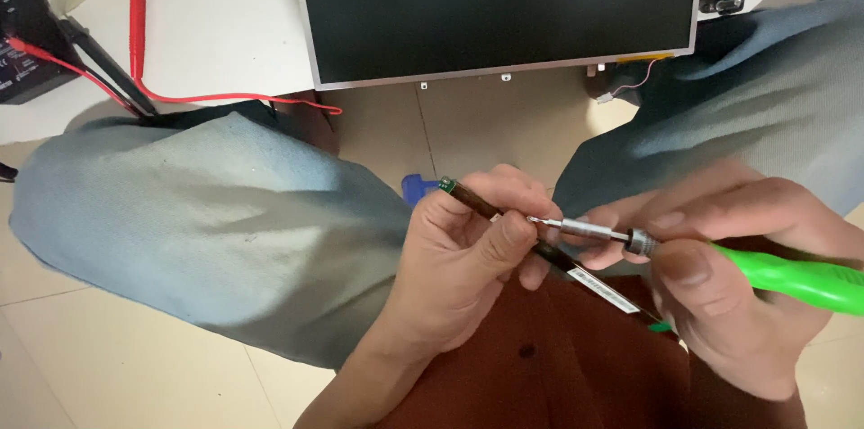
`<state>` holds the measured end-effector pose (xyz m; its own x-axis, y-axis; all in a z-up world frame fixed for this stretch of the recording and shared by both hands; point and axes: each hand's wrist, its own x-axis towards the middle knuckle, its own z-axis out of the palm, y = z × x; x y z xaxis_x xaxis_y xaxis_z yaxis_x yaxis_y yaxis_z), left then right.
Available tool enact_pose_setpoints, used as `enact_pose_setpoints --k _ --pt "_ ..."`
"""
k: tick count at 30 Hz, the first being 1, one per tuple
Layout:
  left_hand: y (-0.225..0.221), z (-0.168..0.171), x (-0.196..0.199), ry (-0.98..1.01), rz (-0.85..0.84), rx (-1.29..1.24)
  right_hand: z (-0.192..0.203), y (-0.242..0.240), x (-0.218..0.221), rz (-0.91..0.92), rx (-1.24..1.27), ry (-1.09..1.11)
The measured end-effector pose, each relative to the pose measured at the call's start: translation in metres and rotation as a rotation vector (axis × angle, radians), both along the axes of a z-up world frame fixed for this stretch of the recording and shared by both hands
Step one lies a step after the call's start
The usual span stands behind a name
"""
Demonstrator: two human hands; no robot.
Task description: The person is performing the final assembly of a laptop screen, including unscrewing a control board and positioning the LCD panel into the frame.
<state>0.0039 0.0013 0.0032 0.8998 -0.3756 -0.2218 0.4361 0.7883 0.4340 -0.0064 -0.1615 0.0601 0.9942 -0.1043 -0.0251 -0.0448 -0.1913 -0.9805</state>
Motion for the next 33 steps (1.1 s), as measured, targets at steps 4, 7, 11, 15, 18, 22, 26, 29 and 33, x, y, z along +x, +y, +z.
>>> enact_pose_setpoints --k 4,7,11,15,18,22,26,29,33 --pt "0.001 0.001 0.000 -0.044 0.021 0.084 0.000 -0.001 0.000 0.024 -0.068 -0.022" --pt "0.004 0.004 0.003 -0.091 -0.001 0.178 -0.002 -0.001 0.001 0.044 0.012 -0.053" --pt "0.004 0.005 0.003 -0.087 0.005 0.161 0.004 -0.001 0.003 0.083 -0.082 0.007" --pt "0.003 0.003 0.002 -0.092 0.015 0.155 -0.004 0.000 0.001 0.026 0.029 -0.069" --pt "0.003 0.002 0.000 -0.068 0.001 0.177 -0.002 0.002 0.001 0.007 0.047 -0.055" --pt "0.001 -0.002 -0.003 -0.010 -0.011 0.145 0.000 0.006 0.003 -0.022 0.034 -0.031" --pt "-0.001 -0.012 -0.006 0.023 -0.001 0.107 -0.015 -0.008 0.003 0.016 0.067 -0.085" --pt "-0.002 -0.019 0.003 0.229 0.125 0.090 -0.029 -0.026 0.002 -0.026 0.175 -0.124" --pt "-0.005 -0.015 0.027 0.622 0.184 0.297 -0.046 -0.055 -0.005 -0.153 0.261 0.033"
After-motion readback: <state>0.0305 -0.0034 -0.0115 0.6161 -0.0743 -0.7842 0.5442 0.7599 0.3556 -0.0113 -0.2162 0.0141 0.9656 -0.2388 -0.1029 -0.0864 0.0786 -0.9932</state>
